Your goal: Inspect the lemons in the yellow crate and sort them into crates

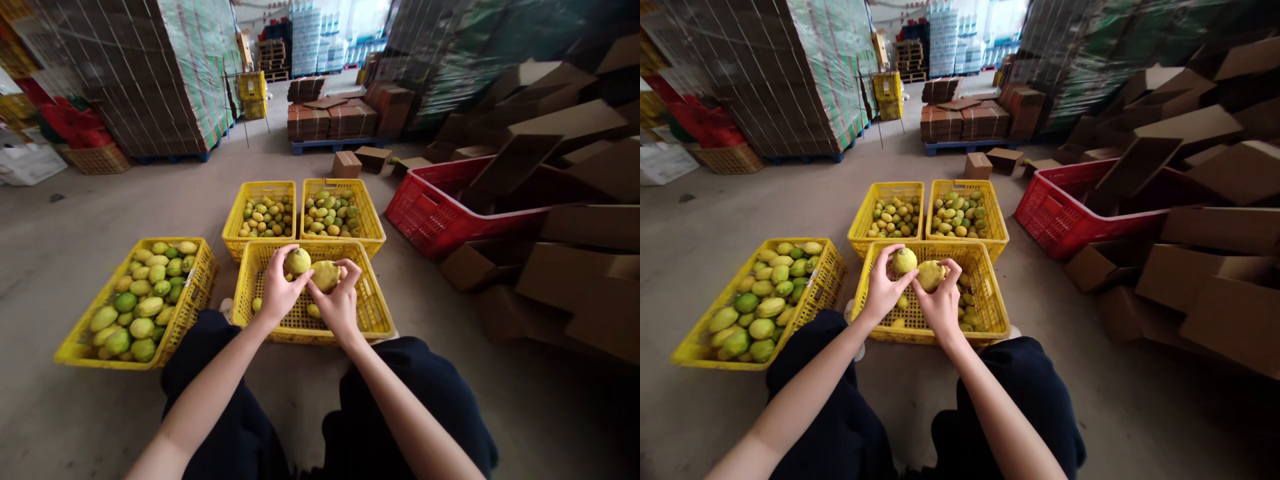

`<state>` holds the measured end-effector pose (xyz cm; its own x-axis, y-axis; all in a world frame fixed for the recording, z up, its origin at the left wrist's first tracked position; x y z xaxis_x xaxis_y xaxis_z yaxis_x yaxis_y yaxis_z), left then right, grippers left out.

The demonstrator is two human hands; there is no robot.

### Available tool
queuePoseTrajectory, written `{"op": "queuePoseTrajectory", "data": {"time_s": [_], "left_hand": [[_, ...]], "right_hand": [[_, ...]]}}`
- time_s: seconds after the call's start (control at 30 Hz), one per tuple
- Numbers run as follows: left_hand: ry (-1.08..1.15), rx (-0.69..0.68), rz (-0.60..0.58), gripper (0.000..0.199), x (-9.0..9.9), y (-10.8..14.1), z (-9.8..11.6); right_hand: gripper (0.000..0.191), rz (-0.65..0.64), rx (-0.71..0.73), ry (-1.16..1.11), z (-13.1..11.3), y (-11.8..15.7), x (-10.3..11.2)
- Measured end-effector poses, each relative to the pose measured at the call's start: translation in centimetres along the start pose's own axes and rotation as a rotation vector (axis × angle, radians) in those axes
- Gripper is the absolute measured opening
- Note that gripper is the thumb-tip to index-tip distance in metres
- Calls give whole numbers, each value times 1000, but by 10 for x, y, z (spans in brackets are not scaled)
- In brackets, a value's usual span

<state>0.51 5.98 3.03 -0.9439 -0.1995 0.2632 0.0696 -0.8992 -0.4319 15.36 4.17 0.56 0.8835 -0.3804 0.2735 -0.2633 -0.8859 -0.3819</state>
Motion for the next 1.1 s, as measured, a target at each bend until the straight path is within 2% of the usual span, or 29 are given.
{"op": "queuePoseTrajectory", "data": {"time_s": [0.2, 0.3, 0.4, 0.53, 0.6, 0.67, 0.73, 0.8, 0.97, 1.1], "left_hand": [[12, 7, 9, 43, 0, 0, -1], [101, 95, 27, 44, 1, -2, -8], [351, 341, 51, 40, 2, -3, -28], [827, 817, 7, 21, -14, 5, -55], [1015, 1074, 8, 21, -24, 15, -63], [1118, 1249, 32, 25, -30, 24, -65], [1151, 1297, 80, 24, -31, 27, -68], [1159, 1293, 110, 22, -32, 28, -69], [1198, 1301, 96, 21, -38, 32, -71], [1207, 1310, 88, 20, -40, 33, -74]], "right_hand": [[51, 5, -9, -14, 3, 1, -1], [54, -12, -36, -58, 6, -2, 0], [56, -69, -163, -240, 16, -6, -2], [53, -112, -536, -599, 40, -5, -11], [46, -90, -691, -736, 46, -3, -13], [33, -88, -840, -838, 49, 1, -17], [22, -117, -980, -913, 51, 8, -23], [21, -154, -1075, -961, 51, 14, -29], [22, -145, -1159, -1016, 57, 21, -35], [24, -147, -1174, -1033, 60, 22, -37]]}}
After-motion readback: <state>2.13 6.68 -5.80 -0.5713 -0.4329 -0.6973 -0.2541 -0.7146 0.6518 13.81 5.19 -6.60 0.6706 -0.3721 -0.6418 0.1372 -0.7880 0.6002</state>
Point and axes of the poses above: each hand's wrist, its own y-axis away from the middle knuckle, its own x-axis out of the back of the hand, z = x × y, the point moved 9 cm from there along -y, towards the middle knuckle, and after that the axes turned 1 degree about x, right-handed, at the moved point
